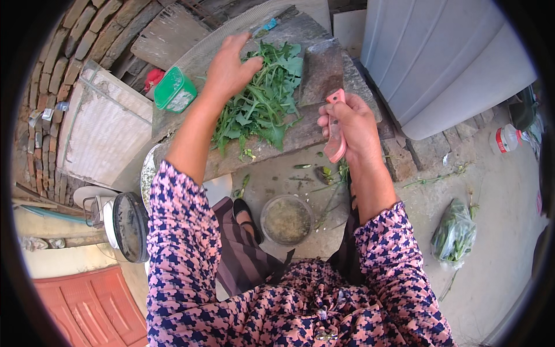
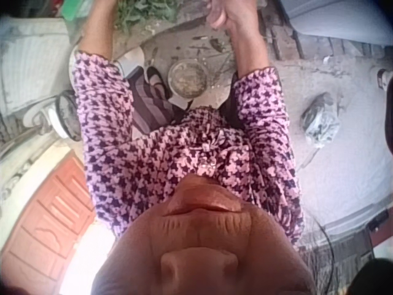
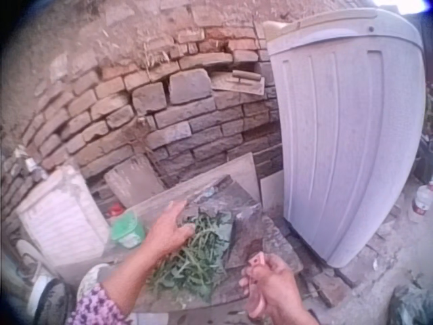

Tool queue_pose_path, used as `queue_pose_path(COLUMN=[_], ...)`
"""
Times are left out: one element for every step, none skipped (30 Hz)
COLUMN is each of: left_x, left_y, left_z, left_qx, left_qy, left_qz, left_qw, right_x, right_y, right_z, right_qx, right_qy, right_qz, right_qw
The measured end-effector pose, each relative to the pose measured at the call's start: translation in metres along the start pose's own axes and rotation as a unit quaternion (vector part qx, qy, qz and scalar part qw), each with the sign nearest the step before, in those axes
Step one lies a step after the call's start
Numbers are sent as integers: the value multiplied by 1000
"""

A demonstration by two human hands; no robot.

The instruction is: The person sits on the ground and uses a large knife to chop green leafy vegetables on a wooden board. They gather the chopped pieces and place them into a metal bowl.

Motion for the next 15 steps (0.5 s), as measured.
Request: queue_pose_path(left_x=[-10,-18,-24,-28,-31,-31,-31,-28,-25,-20,-13,-7,-4,-11,-14], left_y=[-11,-22,-33,-45,-56,-65,-79,-95,-104,-112,-118,-123,-117,-97,-75], left_z=[11,22,21,21,20,20,20,25,24,24,24,22,11,1,-4], left_qx=[-45,-89,-129,-134,-139,-144,-141,-138,-135,-123,-111,-100,-62,-2,58], left_qy=[18,36,50,62,73,85,54,24,-5,-28,-50,-73,-65,-65,-63], left_qz=[10,20,34,62,91,121,155,188,220,251,282,312,334,269,201], left_qw=[999,995,990,987,983,978,976,972,966,960,952,942,938,961,976], right_x=[0,0,-1,-1,-2,-2,-2,-2,-2,-1,0,1,1,0,0], right_y=[-2,-4,-2,-2,-2,-1,-2,-3,-4,-5,-6,-7,-5,-2,-1], right_z=[-2,-5,-6,-5,-4,-5,-5,-5,-5,-5,-5,-5,-3,-2,-2], right_qx=[-1,-2,-4,-2,0,1,4,7,11,14,17,19,28,36,45], right_qy=[-4,-8,-10,-10,-11,-12,-13,-14,-16,-16,-16,-16,-11,-5,0], right_qz=[3,7,4,1,-2,-4,-2,0,4,5,7,9,8,8,9], right_qw=[1000,1000,1000,1000,1000,1000,1000,1000,1000,1000,1000,1000,1000,999,999])
Point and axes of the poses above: each hand's wrist, its own x-axis away from the middle knuckle, its own y-axis out of the back of the hand, z = x × y, the point moved 10 cm from there along -x, towards the middle knuckle, and after that the axes turned 4 degrees about -y, right-handed, at the moved point
